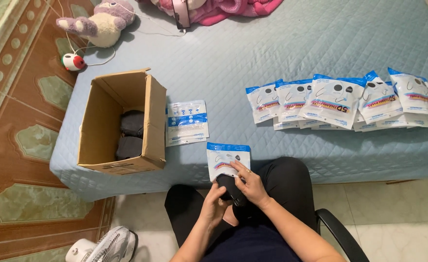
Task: The person takes several black face masks out of a cardboard box and inspects them by hand one at a time. The person also handles several sealed packets of masks on a bed.
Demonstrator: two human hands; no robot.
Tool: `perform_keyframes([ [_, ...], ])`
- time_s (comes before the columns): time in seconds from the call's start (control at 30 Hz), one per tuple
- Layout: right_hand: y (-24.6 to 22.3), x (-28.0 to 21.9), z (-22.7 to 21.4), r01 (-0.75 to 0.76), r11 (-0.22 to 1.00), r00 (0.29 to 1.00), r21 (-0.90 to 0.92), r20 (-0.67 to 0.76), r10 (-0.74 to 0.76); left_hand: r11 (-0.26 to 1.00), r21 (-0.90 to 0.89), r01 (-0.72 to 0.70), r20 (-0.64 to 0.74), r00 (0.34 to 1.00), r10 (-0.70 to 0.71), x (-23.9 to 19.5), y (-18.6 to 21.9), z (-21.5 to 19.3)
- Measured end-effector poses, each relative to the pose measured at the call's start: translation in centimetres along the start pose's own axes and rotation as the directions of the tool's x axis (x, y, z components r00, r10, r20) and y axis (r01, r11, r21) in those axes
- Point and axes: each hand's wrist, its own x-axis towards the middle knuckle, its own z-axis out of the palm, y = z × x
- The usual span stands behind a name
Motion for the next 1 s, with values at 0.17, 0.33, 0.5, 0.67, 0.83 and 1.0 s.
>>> perform_keyframes([
  [0.17, -0.5, -0.2, -0.2, 0.035, 0.998, 0.999, 0.057, 0.032, -0.037, 0.983, -0.173, -0.063, 0.033, 0.997, 0.070, 0.1, -3.3, -1.0],
  [0.33, -2.0, -0.6, 0.6, 0.138, 0.990, 0.985, 0.019, 0.103, -0.139, 0.960, -0.245, -0.136, -0.077, 0.990, 0.121, 3.4, -4.8, -3.5],
  [0.5, -3.3, -1.2, 1.5, 0.341, 0.940, 0.922, -0.014, 0.200, -0.331, 0.933, -0.229, -0.278, -0.316, 0.927, 0.199, 6.7, -5.7, -4.7],
  [0.67, -2.9, -0.9, 0.7, 0.269, 0.963, 0.950, 0.002, 0.166, -0.266, 0.944, -0.167, -0.285, -0.285, 0.930, 0.231, 6.3, -4.0, -3.6],
  [0.83, -1.5, -1.9, 0.4, -0.054, 0.993, 0.991, 0.102, -0.115, 0.066, 0.957, -0.102, -0.271, -0.236, 0.941, 0.242, 6.0, -2.1, -2.8],
  [1.0, -2.0, -1.6, 1.7, -0.634, 0.320, 0.701, 0.704, 0.349, 0.622, 0.963, -0.020, -0.269, -0.185, 0.948, 0.261, 5.5, -1.9, -1.1],
])
